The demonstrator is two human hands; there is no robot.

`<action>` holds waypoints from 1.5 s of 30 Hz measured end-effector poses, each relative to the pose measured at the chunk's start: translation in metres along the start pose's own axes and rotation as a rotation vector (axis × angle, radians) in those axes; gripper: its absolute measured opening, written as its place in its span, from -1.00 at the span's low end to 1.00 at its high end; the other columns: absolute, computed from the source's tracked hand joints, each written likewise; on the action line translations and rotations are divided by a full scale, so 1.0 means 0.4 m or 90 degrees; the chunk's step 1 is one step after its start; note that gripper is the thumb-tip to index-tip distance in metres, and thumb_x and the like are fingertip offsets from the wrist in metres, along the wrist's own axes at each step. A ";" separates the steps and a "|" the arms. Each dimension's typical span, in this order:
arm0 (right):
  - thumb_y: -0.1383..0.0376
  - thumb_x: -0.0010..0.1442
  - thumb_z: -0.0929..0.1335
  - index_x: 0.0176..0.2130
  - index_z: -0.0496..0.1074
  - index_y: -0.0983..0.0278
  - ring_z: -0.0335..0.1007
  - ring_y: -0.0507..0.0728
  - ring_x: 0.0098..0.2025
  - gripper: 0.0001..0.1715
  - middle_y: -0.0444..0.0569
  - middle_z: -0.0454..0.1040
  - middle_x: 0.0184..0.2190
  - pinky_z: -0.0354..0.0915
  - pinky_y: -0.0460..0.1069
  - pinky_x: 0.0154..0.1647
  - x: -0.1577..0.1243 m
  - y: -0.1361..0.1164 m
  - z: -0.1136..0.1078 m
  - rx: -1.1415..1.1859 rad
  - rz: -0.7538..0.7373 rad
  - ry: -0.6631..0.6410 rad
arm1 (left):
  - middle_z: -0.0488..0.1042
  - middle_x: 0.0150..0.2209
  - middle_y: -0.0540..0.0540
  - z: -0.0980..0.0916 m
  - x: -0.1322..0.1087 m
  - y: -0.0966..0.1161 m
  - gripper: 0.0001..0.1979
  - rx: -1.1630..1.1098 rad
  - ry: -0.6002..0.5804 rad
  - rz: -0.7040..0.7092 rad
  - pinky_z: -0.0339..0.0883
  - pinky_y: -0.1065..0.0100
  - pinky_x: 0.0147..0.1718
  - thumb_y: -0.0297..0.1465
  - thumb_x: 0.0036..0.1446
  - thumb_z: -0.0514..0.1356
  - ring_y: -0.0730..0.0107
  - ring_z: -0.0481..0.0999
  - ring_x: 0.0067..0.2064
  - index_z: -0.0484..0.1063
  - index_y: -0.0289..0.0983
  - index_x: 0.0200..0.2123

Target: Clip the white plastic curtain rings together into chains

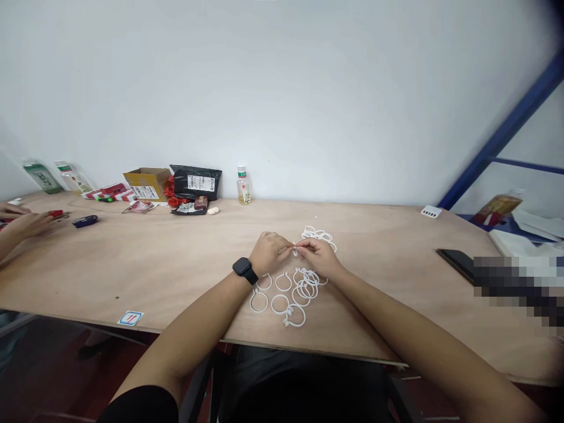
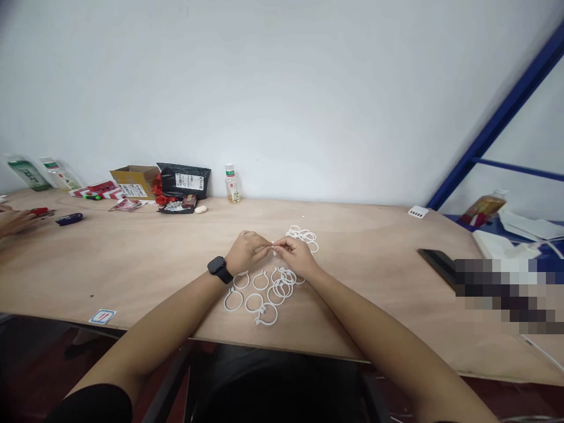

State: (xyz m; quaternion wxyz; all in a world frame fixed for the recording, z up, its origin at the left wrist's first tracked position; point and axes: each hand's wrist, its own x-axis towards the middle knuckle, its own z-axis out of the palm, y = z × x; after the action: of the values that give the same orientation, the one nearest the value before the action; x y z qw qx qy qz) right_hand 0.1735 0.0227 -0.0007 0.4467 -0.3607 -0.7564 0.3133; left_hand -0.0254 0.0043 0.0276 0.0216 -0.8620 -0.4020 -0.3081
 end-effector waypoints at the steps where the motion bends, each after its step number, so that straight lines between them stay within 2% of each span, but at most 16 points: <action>1: 0.19 0.19 0.35 -0.28 0.52 0.24 0.47 0.11 -0.37 -0.81 -0.05 0.56 -0.41 0.35 0.01 -0.29 0.002 0.004 -0.007 -0.076 -0.027 0.018 | 0.60 -0.22 -0.10 -0.008 0.002 -0.008 -0.76 0.016 -0.004 -0.028 0.19 0.22 -0.09 -0.29 0.26 0.09 0.29 0.51 -0.17 0.54 -0.21 -0.19; 3: 0.25 0.21 0.33 -0.25 0.54 0.21 0.48 0.14 -0.26 -0.82 -0.04 0.58 -0.32 0.34 0.03 -0.18 0.006 0.015 -0.025 -0.214 -0.080 0.041 | 0.59 -0.19 -0.13 -0.029 0.002 -0.031 -0.72 0.069 -0.017 -0.112 0.19 0.19 -0.07 -0.29 0.26 0.07 0.23 0.50 -0.11 0.53 -0.22 -0.13; 5: 0.29 0.23 0.30 -0.23 0.55 0.19 0.47 0.15 -0.17 -0.79 -0.03 0.57 -0.24 0.32 0.04 -0.10 0.012 0.028 -0.047 -0.303 -0.100 0.055 | 0.58 -0.16 -0.18 -0.049 -0.004 -0.057 -0.70 0.137 -0.065 -0.204 0.20 0.15 -0.07 -0.29 0.24 0.05 0.15 0.49 -0.07 0.53 -0.24 -0.12; 7: 0.31 0.23 0.29 -0.19 0.55 0.17 0.46 0.15 -0.13 -0.75 -0.03 0.54 -0.17 0.32 0.03 -0.10 0.017 0.043 -0.067 -0.361 -0.070 0.074 | 0.57 -0.17 -0.25 -0.064 -0.013 -0.080 -0.69 0.217 -0.142 -0.291 0.20 0.07 -0.08 -0.29 0.21 0.04 0.04 0.49 -0.09 0.54 -0.27 -0.19; 9: 0.32 0.21 0.29 -0.15 0.56 0.17 0.46 0.14 -0.16 -0.73 -0.03 0.51 -0.14 0.33 0.01 -0.15 0.020 0.054 -0.079 -0.394 -0.018 0.090 | 0.56 -0.18 -0.29 -0.070 -0.022 -0.094 -0.66 0.252 -0.220 -0.342 0.19 0.02 -0.09 -0.25 0.18 0.03 -0.01 0.50 -0.11 0.55 -0.29 -0.26; 12: 0.30 0.19 0.31 -0.13 0.55 0.16 0.45 0.12 -0.22 -0.72 -0.03 0.48 -0.13 0.33 0.00 -0.20 0.020 0.059 -0.079 -0.399 0.015 0.081 | 0.54 -0.13 -0.28 -0.060 -0.028 -0.095 -0.66 0.239 -0.276 -0.333 0.21 0.02 -0.09 -0.20 0.13 0.07 -0.03 0.50 -0.09 0.53 -0.26 -0.23; 17: 0.32 0.19 0.33 -0.18 0.55 0.20 0.43 0.14 -0.17 -0.78 -0.01 0.51 -0.17 0.31 0.03 -0.13 0.010 0.038 -0.048 -0.350 -0.081 0.012 | 0.56 -0.15 -0.19 -0.025 -0.023 -0.075 -0.70 0.167 -0.281 -0.275 0.27 0.17 -0.17 -0.27 0.14 0.06 0.09 0.52 -0.13 0.50 -0.20 -0.16; 21: 0.31 0.16 0.37 -0.16 0.53 0.21 0.45 0.15 -0.17 -0.78 0.00 0.54 -0.20 0.31 0.04 -0.11 0.002 0.018 -0.023 -0.305 -0.128 -0.037 | 0.59 -0.27 -0.12 -0.002 -0.015 -0.062 -0.77 0.066 -0.221 -0.280 0.27 0.32 -0.29 -0.29 0.17 0.08 0.22 0.53 -0.22 0.52 -0.21 -0.26; 24: 0.28 0.16 0.37 -0.10 0.52 0.23 0.46 0.14 -0.22 -0.73 0.01 0.56 -0.22 0.32 0.04 -0.16 0.000 0.008 -0.010 -0.266 -0.107 -0.035 | 0.59 -0.31 -0.09 0.011 -0.010 -0.045 -0.77 -0.011 -0.137 -0.272 0.27 0.37 -0.33 -0.30 0.19 0.09 0.31 0.53 -0.29 0.52 -0.23 -0.28; 28: 0.25 0.20 0.34 -0.16 0.55 0.23 0.48 0.12 -0.29 -0.76 -0.01 0.59 -0.29 0.33 0.00 -0.25 -0.001 -0.002 -0.002 -0.186 -0.063 -0.008 | 0.59 -0.35 -0.05 0.024 -0.010 -0.019 -0.78 -0.074 -0.067 -0.243 0.28 0.39 -0.36 -0.29 0.20 0.11 0.36 0.52 -0.34 0.53 -0.23 -0.26; 30: 0.23 0.20 0.34 -0.20 0.56 0.24 0.47 0.11 -0.34 -0.77 -0.03 0.59 -0.35 0.32 -0.02 -0.30 -0.001 -0.005 -0.002 -0.149 -0.045 0.008 | 0.59 -0.33 -0.06 0.029 -0.012 -0.012 -0.78 -0.089 -0.037 -0.203 0.31 0.38 -0.33 -0.30 0.20 0.12 0.37 0.52 -0.34 0.54 -0.23 -0.23; 35: 0.14 0.15 0.38 -0.27 0.57 0.27 0.43 0.10 -0.39 -0.72 -0.04 0.57 -0.42 0.31 -0.04 -0.39 -0.003 -0.013 -0.001 -0.045 0.010 0.025 | 0.56 -0.21 -0.13 0.034 -0.012 -0.013 -0.76 -0.122 0.067 -0.036 0.32 0.28 -0.12 -0.25 0.19 0.19 0.30 0.51 -0.16 0.55 -0.22 -0.16; 40: 0.00 -0.01 0.46 -0.36 0.54 0.29 0.31 0.02 -0.55 -0.59 -0.06 0.52 -0.50 0.26 -0.07 -0.55 -0.003 -0.014 0.006 0.116 0.091 0.004 | 0.56 -0.29 -0.10 0.033 -0.010 -0.014 -0.80 -0.145 0.079 0.011 0.30 0.27 -0.14 -0.26 0.22 0.18 0.35 0.50 -0.23 0.56 -0.20 -0.31; 45: -0.03 -0.08 0.49 -0.43 0.49 0.27 0.26 -0.01 -0.59 -0.57 -0.12 0.46 -0.55 0.26 -0.08 -0.59 0.002 -0.011 0.005 0.189 0.095 -0.018 | 0.56 -0.25 -0.10 0.026 -0.011 -0.005 -0.79 -0.151 0.023 -0.016 0.28 0.26 -0.08 -0.27 0.24 0.15 0.33 0.49 -0.17 0.55 -0.21 -0.30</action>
State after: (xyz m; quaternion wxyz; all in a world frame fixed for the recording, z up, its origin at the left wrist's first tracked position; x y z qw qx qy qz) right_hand 0.1703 0.0208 0.0023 0.4597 -0.3413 -0.6795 0.4588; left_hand -0.0236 0.0054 0.0164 -0.0772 -0.8480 -0.3728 -0.3689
